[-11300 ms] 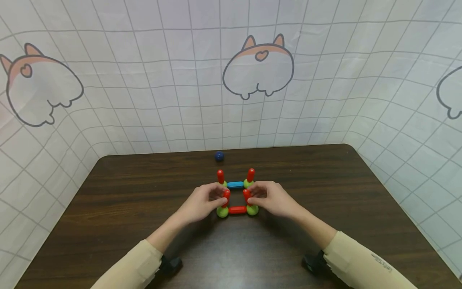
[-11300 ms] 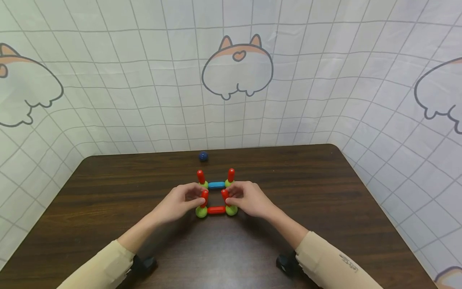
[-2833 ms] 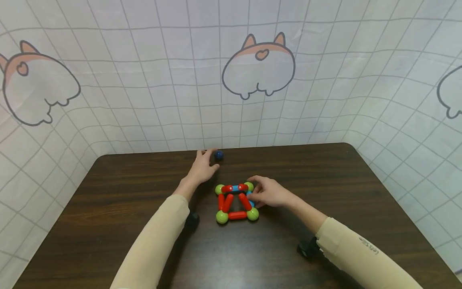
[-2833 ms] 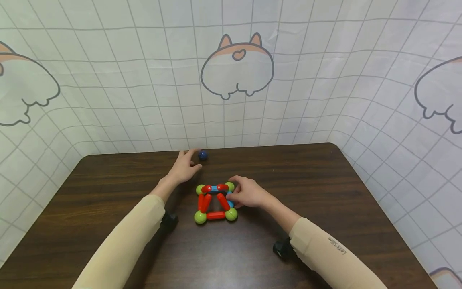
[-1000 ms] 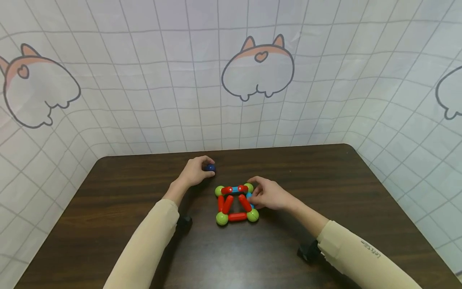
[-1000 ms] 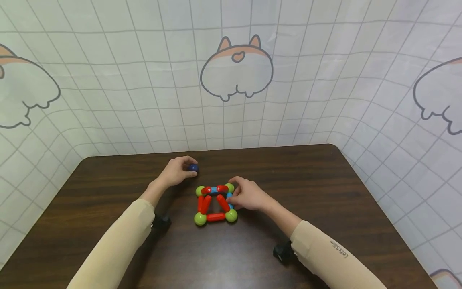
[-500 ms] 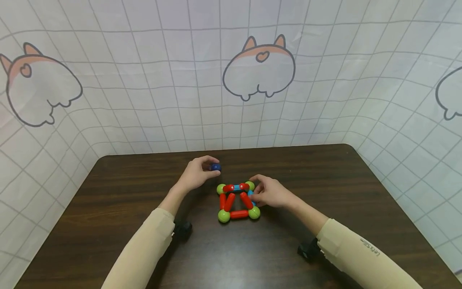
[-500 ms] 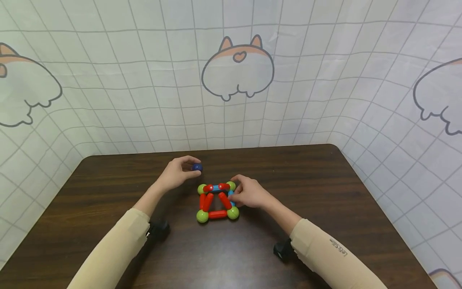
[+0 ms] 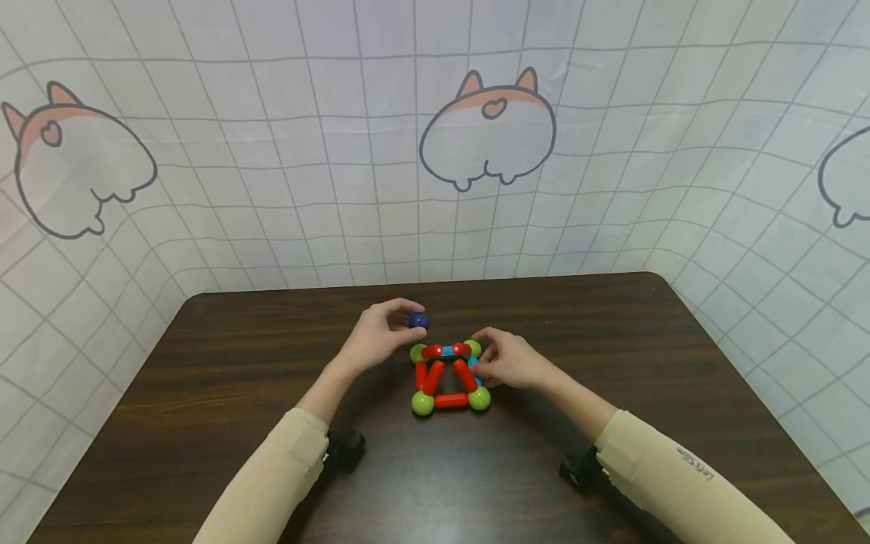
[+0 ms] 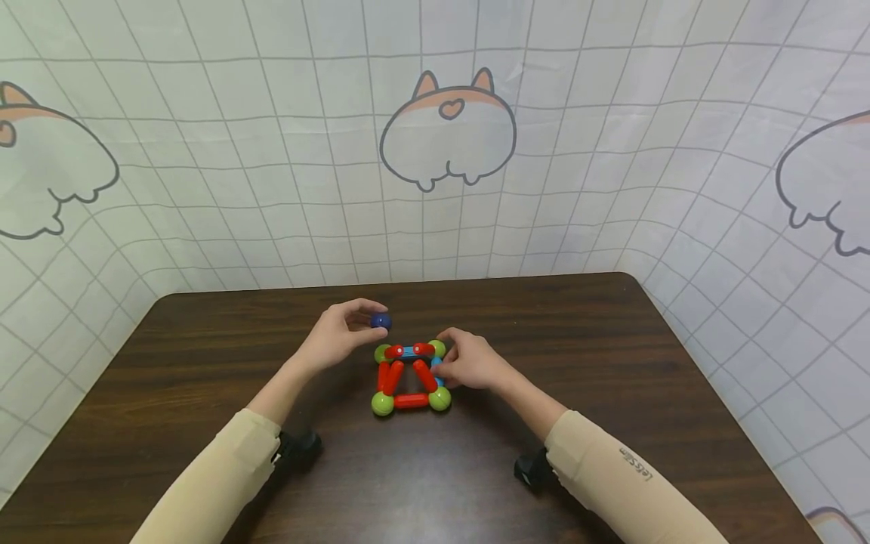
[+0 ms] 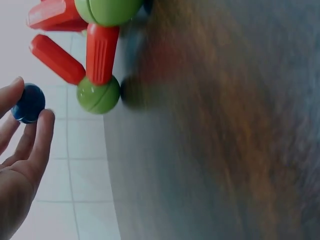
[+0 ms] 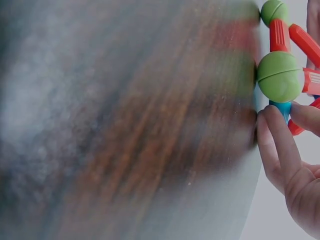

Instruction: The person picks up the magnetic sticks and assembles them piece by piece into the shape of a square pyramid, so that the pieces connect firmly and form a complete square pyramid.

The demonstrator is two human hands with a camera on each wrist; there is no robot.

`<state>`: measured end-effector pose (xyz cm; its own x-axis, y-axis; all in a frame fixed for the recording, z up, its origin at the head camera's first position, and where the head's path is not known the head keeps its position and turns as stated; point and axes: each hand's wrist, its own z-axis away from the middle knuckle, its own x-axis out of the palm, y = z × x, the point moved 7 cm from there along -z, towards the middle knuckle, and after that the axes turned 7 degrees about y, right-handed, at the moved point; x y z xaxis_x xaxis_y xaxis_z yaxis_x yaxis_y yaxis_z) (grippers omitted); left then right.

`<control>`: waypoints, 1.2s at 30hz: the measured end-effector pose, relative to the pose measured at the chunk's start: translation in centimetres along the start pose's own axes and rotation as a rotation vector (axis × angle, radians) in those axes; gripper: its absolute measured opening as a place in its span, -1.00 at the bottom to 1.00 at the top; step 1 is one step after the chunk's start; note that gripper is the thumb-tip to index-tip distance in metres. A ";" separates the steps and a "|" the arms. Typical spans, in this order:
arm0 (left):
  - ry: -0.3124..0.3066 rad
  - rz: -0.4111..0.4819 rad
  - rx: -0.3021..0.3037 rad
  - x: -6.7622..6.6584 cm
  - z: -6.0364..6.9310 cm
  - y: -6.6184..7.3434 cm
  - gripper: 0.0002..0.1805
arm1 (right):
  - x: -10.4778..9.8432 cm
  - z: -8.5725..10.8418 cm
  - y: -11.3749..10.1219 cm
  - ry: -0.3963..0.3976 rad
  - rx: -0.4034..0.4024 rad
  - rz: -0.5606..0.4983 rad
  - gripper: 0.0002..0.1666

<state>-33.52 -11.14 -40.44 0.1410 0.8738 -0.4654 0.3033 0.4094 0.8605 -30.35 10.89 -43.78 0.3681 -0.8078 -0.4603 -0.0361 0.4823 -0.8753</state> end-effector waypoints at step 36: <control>-0.076 0.037 0.258 3.3 2.5 5.0 -0.62 | 0.0 -0.2 0.2 -0.022 -0.005 0.006 -0.31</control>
<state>-29.22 -6.89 -38.17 0.2237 0.8609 -0.4570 0.5257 0.2883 0.8003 -30.53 10.89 -43.99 0.3883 -0.7971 -0.4624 -0.0432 0.4855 -0.8732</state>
